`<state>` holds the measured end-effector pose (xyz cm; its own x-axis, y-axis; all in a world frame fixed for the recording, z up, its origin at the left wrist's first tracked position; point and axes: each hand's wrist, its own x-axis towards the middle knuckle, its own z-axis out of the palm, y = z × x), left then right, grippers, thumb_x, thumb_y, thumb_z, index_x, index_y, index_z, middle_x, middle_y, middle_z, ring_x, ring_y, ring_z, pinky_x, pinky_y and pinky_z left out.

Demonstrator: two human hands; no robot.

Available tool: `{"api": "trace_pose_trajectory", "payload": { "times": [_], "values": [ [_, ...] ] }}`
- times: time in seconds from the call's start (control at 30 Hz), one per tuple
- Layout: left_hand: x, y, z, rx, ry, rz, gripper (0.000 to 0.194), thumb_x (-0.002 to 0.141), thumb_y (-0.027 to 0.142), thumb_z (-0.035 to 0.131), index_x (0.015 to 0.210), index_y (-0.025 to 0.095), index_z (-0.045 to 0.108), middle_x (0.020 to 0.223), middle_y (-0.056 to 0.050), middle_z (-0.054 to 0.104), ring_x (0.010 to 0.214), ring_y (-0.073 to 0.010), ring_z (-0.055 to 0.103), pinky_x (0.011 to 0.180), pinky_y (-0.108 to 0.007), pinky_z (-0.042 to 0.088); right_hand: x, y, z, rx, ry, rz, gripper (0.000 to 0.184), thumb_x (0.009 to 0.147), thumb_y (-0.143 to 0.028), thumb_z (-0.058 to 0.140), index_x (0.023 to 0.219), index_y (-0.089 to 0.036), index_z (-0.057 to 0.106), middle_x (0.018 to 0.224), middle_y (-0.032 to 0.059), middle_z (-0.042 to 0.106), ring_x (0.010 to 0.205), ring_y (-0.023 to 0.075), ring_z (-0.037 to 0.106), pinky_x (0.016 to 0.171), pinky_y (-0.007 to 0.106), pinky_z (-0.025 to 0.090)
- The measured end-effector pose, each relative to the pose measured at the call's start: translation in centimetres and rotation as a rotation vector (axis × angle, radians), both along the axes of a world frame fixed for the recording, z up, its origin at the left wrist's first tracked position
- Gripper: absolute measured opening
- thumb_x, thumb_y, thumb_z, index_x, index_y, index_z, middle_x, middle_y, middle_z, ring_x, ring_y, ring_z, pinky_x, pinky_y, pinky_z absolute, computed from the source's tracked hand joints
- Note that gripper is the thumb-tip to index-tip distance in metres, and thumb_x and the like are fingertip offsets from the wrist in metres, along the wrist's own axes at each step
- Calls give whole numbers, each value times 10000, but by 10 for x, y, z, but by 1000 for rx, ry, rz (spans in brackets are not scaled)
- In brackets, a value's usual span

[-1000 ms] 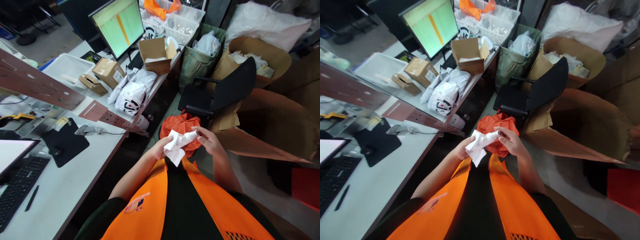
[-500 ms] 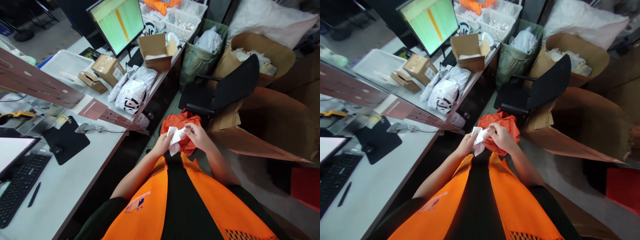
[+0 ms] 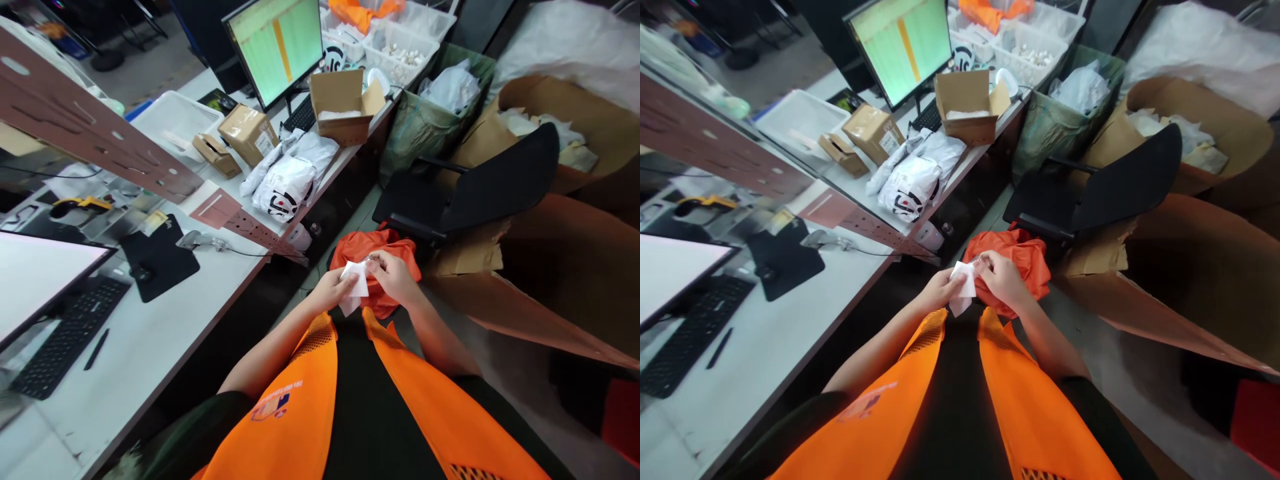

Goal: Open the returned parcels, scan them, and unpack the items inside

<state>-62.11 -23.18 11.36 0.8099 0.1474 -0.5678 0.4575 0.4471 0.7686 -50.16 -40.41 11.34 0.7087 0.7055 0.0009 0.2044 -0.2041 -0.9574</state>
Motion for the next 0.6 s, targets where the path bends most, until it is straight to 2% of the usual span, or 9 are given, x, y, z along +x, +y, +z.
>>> {"api": "trace_pose_trajectory", "payload": {
  "times": [0.07, 0.17, 0.23, 0.3, 0.4, 0.5, 0.6],
  "values": [
    [2, 7, -3, -22, 60, 25, 431, 808, 469, 815, 636, 114, 642, 547, 24, 567, 491, -74, 442, 472, -198, 280, -1, 9, -1, -2, 14, 26, 369, 1003, -553, 533, 1022, -203, 648, 862, 47, 687, 752, 208, 619, 695, 334, 475],
    [6, 24, -4, -153, 168, -19, 389, 879, 462, 725, 718, 111, 679, 555, -18, 602, 464, -132, 525, 480, -239, 396, 2, 20, -2, 49, 55, 130, 388, 1006, -550, 541, 1125, -196, 643, 931, 54, 690, 780, 204, 630, 706, 329, 505],
    [7, 38, -1, -254, 214, -54, 302, 889, 389, 702, 839, 91, 716, 634, -55, 664, 528, -167, 613, 559, -269, 496, 7, 25, -1, 109, 47, 223, 406, 1015, -521, 540, 1245, -196, 621, 1080, 80, 702, 940, 231, 662, 842, 359, 540],
    [7, 52, 4, -336, 241, -87, 318, 925, 372, 648, 957, 66, 730, 719, -94, 714, 594, -186, 666, 628, -289, 545, 13, 27, 1, 152, 30, 285, 424, 1025, -478, 531, 1349, -210, 588, 1255, 97, 679, 1141, 260, 642, 1004, 402, 518],
    [6, 75, 12, -460, 232, -77, 407, 970, 430, 601, 1064, 54, 723, 844, -137, 763, 672, -210, 713, 672, -304, 568, 20, 30, 8, 160, 10, 254, 411, 1028, -431, 532, 1388, -241, 588, 1348, 89, 652, 1225, 264, 620, 1051, 408, 509],
    [8, 94, 19, -484, 120, -17, 446, 853, 437, 782, 1111, 78, 724, 935, -125, 782, 751, -213, 730, 722, -287, 567, 23, 37, 17, 148, -17, 199, 383, 1017, -403, 567, 1367, -252, 610, 1287, 83, 681, 1085, 242, 670, 969, 389, 548],
    [15, 108, 28, -378, -6, -44, 640, 630, 396, 962, 1143, 90, 731, 932, -95, 778, 725, -182, 704, 674, -238, 531, 23, 53, 28, 170, -58, 172, 356, 996, -376, 613, 1328, -249, 627, 1266, 85, 684, 1089, 244, 664, 974, 402, 544]
  ]
}}
